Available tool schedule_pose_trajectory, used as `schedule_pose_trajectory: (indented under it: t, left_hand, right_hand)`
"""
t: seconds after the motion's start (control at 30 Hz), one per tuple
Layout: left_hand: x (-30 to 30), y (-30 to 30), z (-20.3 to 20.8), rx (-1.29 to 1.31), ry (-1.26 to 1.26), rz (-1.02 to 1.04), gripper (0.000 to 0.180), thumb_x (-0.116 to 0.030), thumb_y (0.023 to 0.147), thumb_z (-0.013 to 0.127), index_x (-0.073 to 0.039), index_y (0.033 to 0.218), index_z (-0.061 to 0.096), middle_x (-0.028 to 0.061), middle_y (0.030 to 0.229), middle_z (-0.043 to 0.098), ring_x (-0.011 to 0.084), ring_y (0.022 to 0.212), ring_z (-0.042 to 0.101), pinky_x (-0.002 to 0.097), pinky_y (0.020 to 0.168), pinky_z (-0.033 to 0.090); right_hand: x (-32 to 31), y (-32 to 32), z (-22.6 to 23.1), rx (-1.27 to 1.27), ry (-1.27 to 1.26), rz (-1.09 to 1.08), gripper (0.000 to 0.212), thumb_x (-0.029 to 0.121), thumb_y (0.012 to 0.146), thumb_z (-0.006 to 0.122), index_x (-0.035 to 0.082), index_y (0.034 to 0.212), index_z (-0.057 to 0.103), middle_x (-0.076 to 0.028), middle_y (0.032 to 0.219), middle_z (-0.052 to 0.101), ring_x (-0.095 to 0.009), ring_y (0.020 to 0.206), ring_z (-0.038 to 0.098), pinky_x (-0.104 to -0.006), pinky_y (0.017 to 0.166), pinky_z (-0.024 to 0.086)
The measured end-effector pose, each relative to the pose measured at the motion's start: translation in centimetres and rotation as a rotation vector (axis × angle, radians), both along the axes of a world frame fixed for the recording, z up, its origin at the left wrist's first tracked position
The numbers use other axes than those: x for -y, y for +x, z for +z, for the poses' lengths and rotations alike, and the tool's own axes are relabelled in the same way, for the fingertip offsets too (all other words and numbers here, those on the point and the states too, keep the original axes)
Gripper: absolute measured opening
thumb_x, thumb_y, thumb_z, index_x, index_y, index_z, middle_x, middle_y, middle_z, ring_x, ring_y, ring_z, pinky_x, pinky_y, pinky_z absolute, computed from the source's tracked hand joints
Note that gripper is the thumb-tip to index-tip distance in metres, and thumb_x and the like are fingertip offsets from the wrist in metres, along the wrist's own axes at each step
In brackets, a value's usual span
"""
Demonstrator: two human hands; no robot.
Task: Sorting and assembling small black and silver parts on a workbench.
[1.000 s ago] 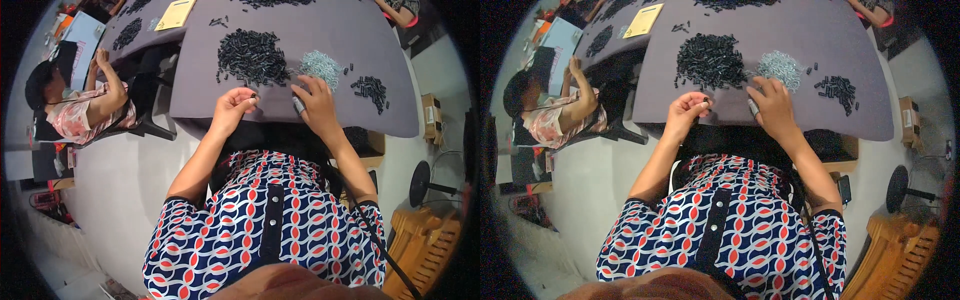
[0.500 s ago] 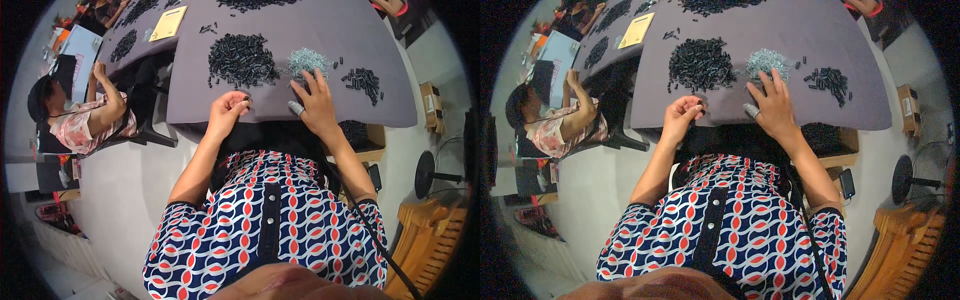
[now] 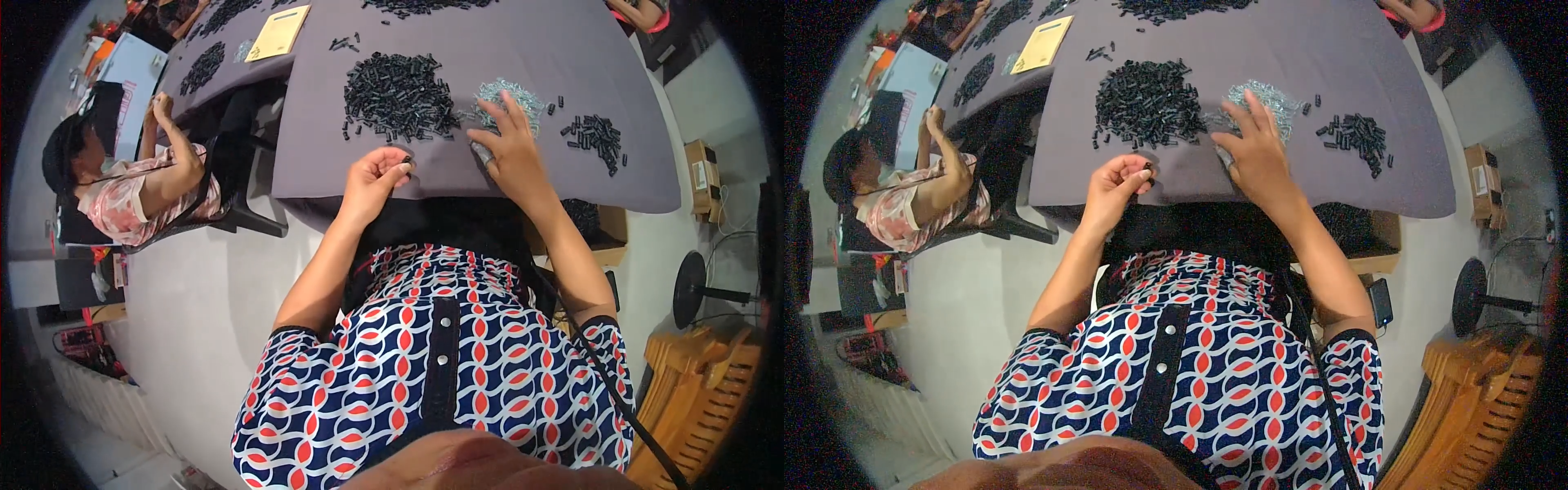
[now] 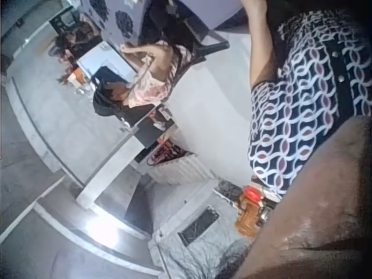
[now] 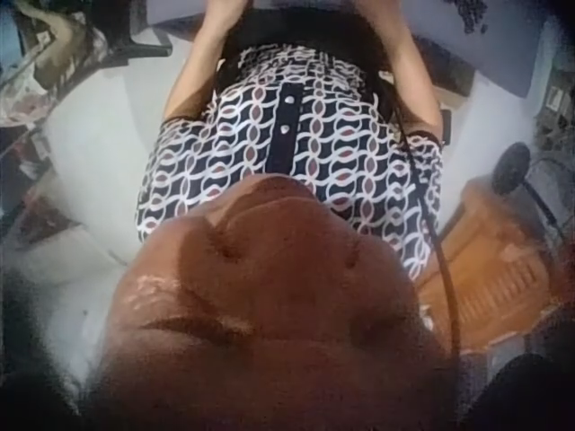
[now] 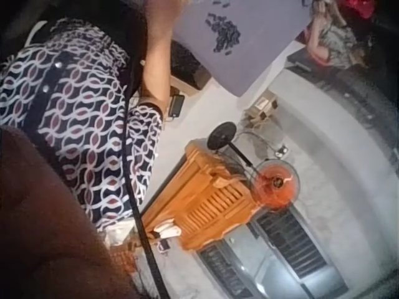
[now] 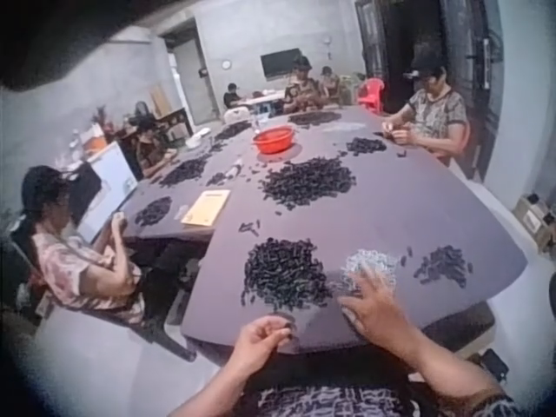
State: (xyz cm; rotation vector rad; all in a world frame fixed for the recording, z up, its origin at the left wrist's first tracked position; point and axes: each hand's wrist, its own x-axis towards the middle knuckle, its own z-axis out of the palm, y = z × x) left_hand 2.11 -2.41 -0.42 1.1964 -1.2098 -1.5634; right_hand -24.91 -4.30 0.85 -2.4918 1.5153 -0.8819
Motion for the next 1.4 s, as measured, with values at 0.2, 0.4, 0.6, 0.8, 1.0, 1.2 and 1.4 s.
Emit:
schedule_pose_trajectory:
  t: [0.2, 0.4, 0.6, 0.8, 1.0, 1.2, 1.4]
  left_hand:
    - [0.1, -0.2, -0.5, 0.007, 0.014, 0.002, 0.012, -0.004, 0.094, 0.064, -0.002, 0.106, 0.065, -0.0004, 0.091, 0.068, 0.0054, 0.079, 0.063, 0.0197, 0.071, 0.052]
    - [-0.1, 0.0, -0.6, -0.038, -0.006, -0.016, 0.013, -0.004, 0.094, 0.063, -0.001, 0.107, 0.064, -0.0001, 0.094, 0.068, 0.0062, 0.082, 0.064, 0.0207, 0.073, 0.053]
    - [-0.5, -0.5, 0.2, 0.008, -0.031, -0.028, 0.014, -0.002, 0.094, 0.063, 0.0, 0.107, 0.065, 0.001, 0.094, 0.069, 0.0057, 0.081, 0.061, 0.0205, 0.073, 0.05]
    - [-1.5, -0.8, 0.4, 0.018, -0.035, -0.091, 0.014, -0.001, 0.094, 0.063, 0.0, 0.108, 0.066, 0.0004, 0.097, 0.069, 0.0063, 0.084, 0.063, 0.0217, 0.077, 0.052]
    - [-2.5, -1.6, 3.0, 0.458, -0.286, -0.217, 0.017, -0.002, 0.09, 0.067, 0.001, 0.107, 0.069, 0.0019, 0.091, 0.07, 0.0073, 0.078, 0.063, 0.0228, 0.072, 0.052]
    - [-2.5, 0.0, 3.5, -0.056, 0.166, -0.436, 0.014, 0.0, 0.09, 0.065, 0.004, 0.102, 0.068, 0.0073, 0.092, 0.07, 0.012, 0.078, 0.065, 0.025, 0.072, 0.054]
    - [-1.9, 0.8, 0.9, -0.297, 0.13, -0.098, 0.013, -0.006, 0.095, 0.062, -0.003, 0.106, 0.064, 0.0064, 0.091, 0.071, 0.012, 0.076, 0.066, 0.0239, 0.071, 0.054]
  right_hand:
    - [1.2, 0.4, -1.4, -0.034, 0.029, 0.033, 0.022, -0.004, 0.072, 0.067, 0.008, 0.09, 0.067, -0.011, 0.138, 0.051, -0.038, 0.143, 0.029, -0.0539, 0.115, 0.03]
    - [0.5, 1.5, 0.4, -0.028, -0.037, 0.04, 0.023, -0.001, 0.074, 0.067, 0.007, 0.095, 0.062, -0.012, 0.124, 0.057, -0.036, 0.129, 0.044, -0.0501, 0.105, 0.04]
    - [-1.1, 4.4, 2.1, 0.475, 0.392, 0.205, 0.022, 0.002, 0.08, 0.062, 0.002, 0.101, 0.059, -0.014, 0.096, 0.062, -0.032, 0.086, 0.063, -0.0368, 0.075, 0.05]
    - [-1.3, 5.6, 2.3, 0.555, 0.61, 0.261, 0.019, -0.005, 0.078, 0.062, -0.001, 0.097, 0.062, -0.008, 0.091, 0.06, -0.017, 0.082, 0.061, -0.0278, 0.074, 0.049]
    - [-1.6, 4.6, 1.7, 0.62, 0.8, 0.307, 0.017, -0.001, 0.082, 0.066, 0.0, 0.098, 0.062, -0.002, 0.082, 0.062, -0.01, 0.074, 0.061, -0.0232, 0.068, 0.048]
    - [-0.9, 4.2, 0.8, 0.807, 1.303, 0.498, 0.024, 0.006, 0.082, 0.074, 0.005, 0.101, 0.059, 0.002, 0.078, 0.061, -0.004, 0.067, 0.058, -0.0181, 0.055, 0.044]
    - [0.7, 5.6, 2.1, 0.619, 0.758, 0.232, 0.013, 0.008, 0.085, 0.068, 0.003, 0.096, 0.064, -0.003, 0.082, 0.065, -0.016, 0.073, 0.064, -0.0304, 0.064, 0.051]
